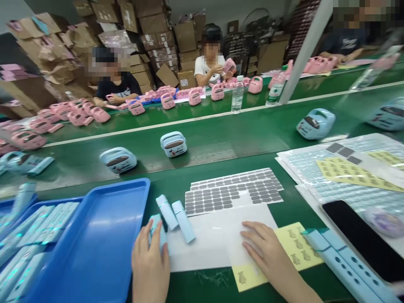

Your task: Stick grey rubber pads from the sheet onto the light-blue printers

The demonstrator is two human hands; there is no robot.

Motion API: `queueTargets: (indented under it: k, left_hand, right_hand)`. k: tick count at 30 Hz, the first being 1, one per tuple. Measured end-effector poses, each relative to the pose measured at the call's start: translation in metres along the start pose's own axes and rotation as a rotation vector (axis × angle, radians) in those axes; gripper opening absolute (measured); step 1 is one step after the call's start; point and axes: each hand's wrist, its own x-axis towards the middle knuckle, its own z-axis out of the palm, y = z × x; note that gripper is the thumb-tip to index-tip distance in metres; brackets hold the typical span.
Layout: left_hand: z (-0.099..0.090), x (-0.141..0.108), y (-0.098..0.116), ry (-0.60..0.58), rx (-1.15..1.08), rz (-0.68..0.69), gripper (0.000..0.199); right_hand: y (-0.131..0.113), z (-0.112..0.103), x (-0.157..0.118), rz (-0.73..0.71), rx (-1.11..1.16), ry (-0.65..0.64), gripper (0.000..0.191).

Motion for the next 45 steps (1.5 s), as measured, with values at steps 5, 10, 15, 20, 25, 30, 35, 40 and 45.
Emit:
queueTargets:
  k: [5, 10, 15, 20, 25, 30, 35, 40, 45]
  left_hand:
    - [0.007, 0.004, 0.034, 0.010, -0.270, 0.354, 0.042]
    - [0.038, -0.006, 0.051, -0.063, -0.185, 0.570, 0.047]
    - [0.041, -0.007, 0.045, -0.057, -0.188, 0.506, 0.047]
    - [0.041, -0.010, 0.049, -0.051, -0.222, 0.439, 0.053]
    - [0.034, -0.015, 0.036, -0.041, -0.211, 0.282, 0.051]
    - [0.023, -0.015, 0.006, -0.001, -0.169, 0.206, 0.039]
    - [0.021, -0.019, -0.010, -0.042, -0.145, 0.145, 0.037]
    - [0.016, -0.015, 0.011, -0.010, -0.219, 0.055, 0.038]
    - [0.025, 0.002, 0.046, -0.095, -0.280, 0.328, 0.046]
  right_hand:
    - [0.007, -0.025, 0.024, 0.457, 0.172, -0.121, 0.029]
    - [0.008, -0.043, 0.038, 0.700, 0.201, -0.504, 0.077]
    - [0.008, -0.032, 0.030, 0.802, 0.299, -0.290, 0.066]
    - [0.011, -0.014, 0.022, 0.675, 0.407, 0.007, 0.040]
    - [0.020, -0.006, 0.022, 0.617, 0.443, 0.116, 0.021]
    - [0.023, -0.022, 0.033, 0.620, 0.499, 0.249, 0.020]
    - [0.037, -0.061, 0.037, 0.712, 0.501, 0.423, 0.030]
    - [0.090, -0.093, 0.026, 0.884, 0.161, 0.257, 0.032]
    - [0.135, -0.101, 0.030, 1.020, -0.044, 0.202, 0.049]
